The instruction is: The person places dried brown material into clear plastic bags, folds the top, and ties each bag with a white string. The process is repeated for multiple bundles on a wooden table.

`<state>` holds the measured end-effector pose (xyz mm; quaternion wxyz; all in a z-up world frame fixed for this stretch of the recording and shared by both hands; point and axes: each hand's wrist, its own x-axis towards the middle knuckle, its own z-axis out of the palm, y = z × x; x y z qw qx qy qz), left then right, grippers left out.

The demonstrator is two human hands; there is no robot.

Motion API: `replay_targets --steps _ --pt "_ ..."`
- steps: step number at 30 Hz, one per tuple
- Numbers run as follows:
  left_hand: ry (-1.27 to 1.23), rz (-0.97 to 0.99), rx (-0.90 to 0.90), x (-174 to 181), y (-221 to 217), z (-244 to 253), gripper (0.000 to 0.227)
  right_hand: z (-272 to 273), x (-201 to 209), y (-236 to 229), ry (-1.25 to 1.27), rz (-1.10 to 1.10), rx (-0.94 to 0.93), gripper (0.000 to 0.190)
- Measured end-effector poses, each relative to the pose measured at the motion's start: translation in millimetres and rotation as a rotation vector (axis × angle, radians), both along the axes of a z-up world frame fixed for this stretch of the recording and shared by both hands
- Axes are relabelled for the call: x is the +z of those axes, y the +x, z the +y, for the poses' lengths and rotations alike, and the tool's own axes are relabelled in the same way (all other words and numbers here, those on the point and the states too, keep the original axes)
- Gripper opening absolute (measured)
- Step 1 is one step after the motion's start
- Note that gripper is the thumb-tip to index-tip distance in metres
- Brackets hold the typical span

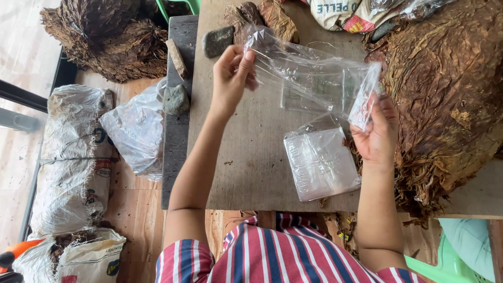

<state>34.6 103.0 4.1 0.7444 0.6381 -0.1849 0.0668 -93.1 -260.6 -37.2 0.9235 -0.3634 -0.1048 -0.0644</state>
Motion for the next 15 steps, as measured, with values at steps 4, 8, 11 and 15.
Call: replay_targets --steps 4,8,11,15 --pt "0.267 -0.060 0.184 -22.6 -2.9 -12.1 0.090 11.5 11.5 7.7 -0.179 0.040 -0.244 0.006" --pt "0.419 -0.460 0.472 25.9 -60.8 -53.4 0.095 41.8 24.6 12.5 -0.612 -0.073 -0.398 0.019" --pt "0.315 -0.320 0.068 36.1 -79.4 -69.5 0.094 64.6 39.0 5.9 -0.842 -0.164 -0.364 0.022" --pt "0.128 -0.229 -0.228 45.4 -85.1 -67.6 0.080 78.4 61.6 -9.0 -0.844 -0.210 -0.285 0.036"
